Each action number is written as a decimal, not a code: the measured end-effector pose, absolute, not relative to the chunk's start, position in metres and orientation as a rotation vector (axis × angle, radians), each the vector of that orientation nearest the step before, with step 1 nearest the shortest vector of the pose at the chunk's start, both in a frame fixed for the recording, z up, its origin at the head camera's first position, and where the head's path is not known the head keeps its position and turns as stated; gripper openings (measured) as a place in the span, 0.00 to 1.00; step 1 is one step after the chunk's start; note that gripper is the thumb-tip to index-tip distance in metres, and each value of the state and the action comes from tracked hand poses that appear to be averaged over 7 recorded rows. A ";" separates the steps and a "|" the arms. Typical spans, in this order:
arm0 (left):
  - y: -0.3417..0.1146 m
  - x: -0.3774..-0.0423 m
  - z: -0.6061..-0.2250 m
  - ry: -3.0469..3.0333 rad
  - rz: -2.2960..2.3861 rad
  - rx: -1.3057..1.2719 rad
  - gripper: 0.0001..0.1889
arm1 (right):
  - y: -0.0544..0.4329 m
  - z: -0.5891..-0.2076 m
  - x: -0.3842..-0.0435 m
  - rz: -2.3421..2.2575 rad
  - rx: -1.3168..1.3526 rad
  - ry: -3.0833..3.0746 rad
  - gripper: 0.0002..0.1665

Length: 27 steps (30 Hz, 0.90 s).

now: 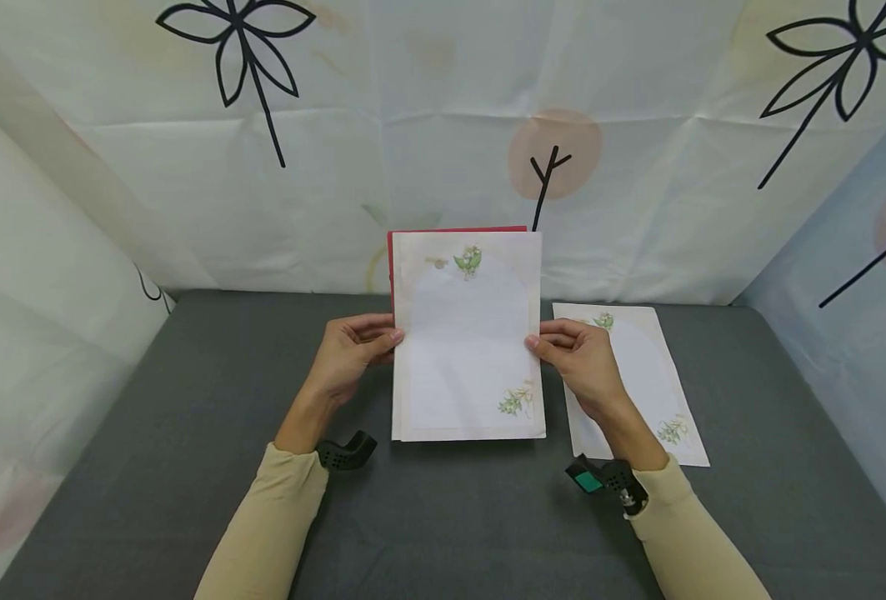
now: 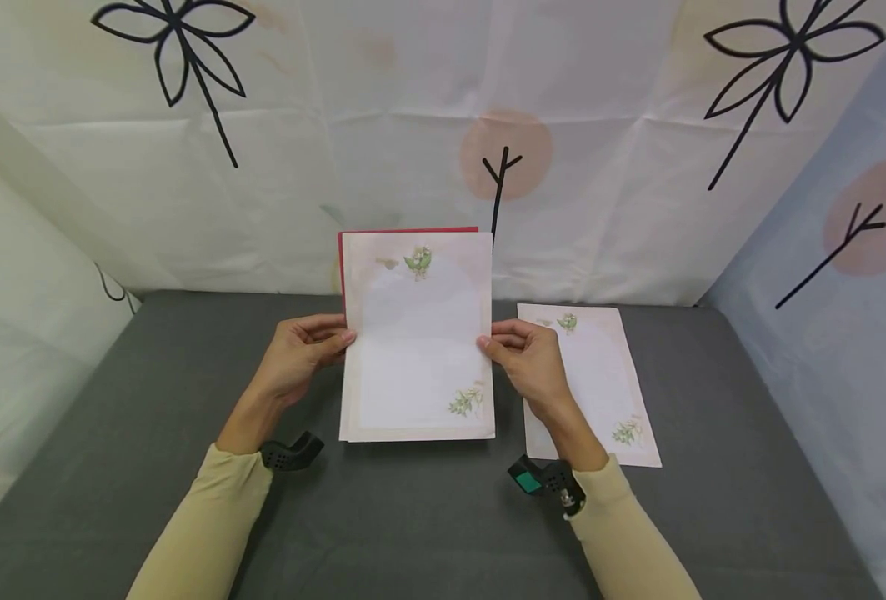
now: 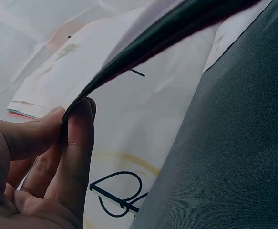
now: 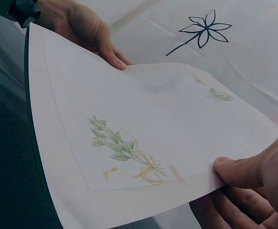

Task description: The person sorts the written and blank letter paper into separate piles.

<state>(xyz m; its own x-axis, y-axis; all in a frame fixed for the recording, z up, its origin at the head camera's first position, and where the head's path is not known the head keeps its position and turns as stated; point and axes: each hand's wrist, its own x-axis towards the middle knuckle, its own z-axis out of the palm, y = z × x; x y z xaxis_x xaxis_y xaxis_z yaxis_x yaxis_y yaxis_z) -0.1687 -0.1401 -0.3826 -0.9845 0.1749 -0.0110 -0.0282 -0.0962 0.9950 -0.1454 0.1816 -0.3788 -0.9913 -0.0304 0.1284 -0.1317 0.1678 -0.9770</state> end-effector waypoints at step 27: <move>-0.150 -0.172 -0.383 2.049 2.244 0.080 0.19 | 0.240 -0.378 -0.150 2.117 0.097 -2.267 0.16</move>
